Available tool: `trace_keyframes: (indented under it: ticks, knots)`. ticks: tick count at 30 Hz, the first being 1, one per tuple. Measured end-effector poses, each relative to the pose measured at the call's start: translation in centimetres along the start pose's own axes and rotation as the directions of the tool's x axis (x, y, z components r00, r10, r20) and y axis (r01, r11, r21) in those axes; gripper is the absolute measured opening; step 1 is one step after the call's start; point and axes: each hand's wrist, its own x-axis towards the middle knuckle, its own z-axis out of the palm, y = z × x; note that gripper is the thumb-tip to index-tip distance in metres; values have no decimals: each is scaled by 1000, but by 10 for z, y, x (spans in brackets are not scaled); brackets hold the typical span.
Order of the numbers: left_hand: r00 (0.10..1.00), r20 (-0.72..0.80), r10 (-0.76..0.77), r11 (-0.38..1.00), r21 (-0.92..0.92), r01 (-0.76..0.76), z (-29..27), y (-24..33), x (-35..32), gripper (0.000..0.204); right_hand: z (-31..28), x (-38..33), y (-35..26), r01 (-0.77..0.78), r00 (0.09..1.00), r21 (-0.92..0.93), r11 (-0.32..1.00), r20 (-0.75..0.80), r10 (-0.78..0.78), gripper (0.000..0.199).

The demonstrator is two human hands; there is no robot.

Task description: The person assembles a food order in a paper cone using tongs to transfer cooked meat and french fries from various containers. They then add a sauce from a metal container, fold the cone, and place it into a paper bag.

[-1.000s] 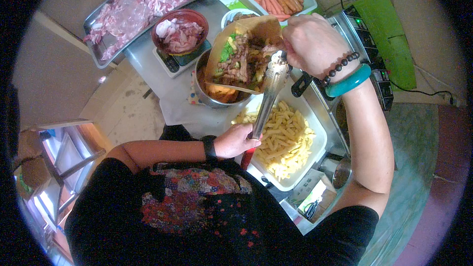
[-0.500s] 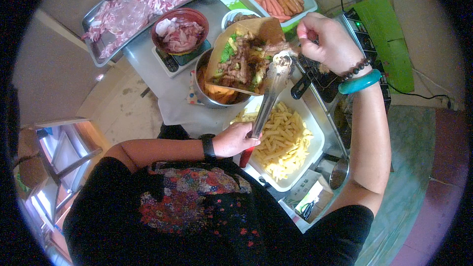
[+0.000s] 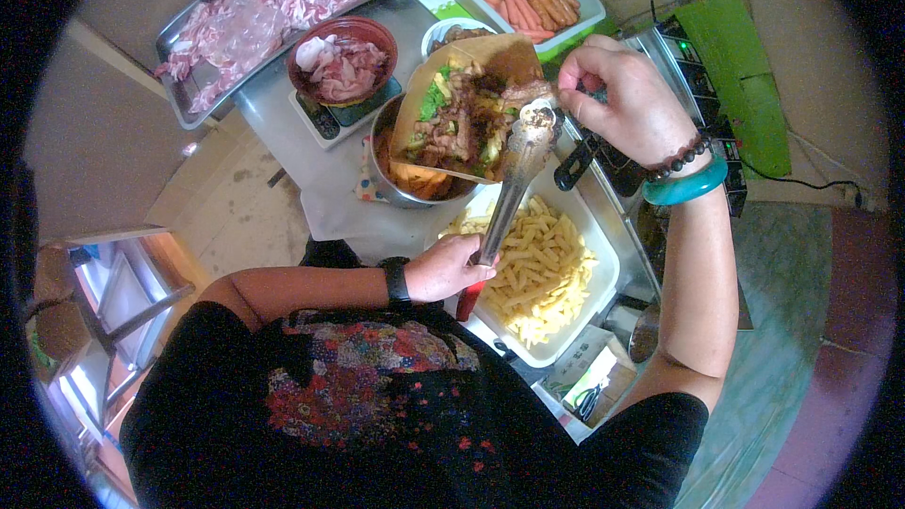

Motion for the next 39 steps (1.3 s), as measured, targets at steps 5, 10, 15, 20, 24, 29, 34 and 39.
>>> trace_keyframes:
  ticks: [5,10,15,20,24,29,34,39]
  knots:
    - [1000,-8,5,1000,29,-5,3,-2,0,18,1,2,-6,38,999,-141,989,5,-37,10]
    - [1000,-21,20,999,51,-19,4,-3,0,19,4,6,-7,82,997,-250,965,13,-81,10]
    - [1000,-9,-4,999,51,4,2,1,-2,19,2,13,-9,74,996,-326,943,70,-54,8]
    - [1000,-16,0,998,64,1,2,-1,-3,19,2,14,-1,119,990,-302,946,104,-92,10]
    - [1000,-4,2,998,70,-2,1,-1,-3,19,0,11,7,65,991,-128,990,124,-49,16]
    - [1000,17,10,1000,-14,-10,-2,0,-3,32,-4,10,8,11,995,-85,996,97,-2,16]
    - [1000,-5,7,1000,-15,-7,-1,-1,-4,27,-9,5,8,-43,998,89,995,49,39,13]
    - [1000,1,-18,998,-68,18,-6,5,-5,19,-14,-2,16,-160,987,334,929,56,150,10]
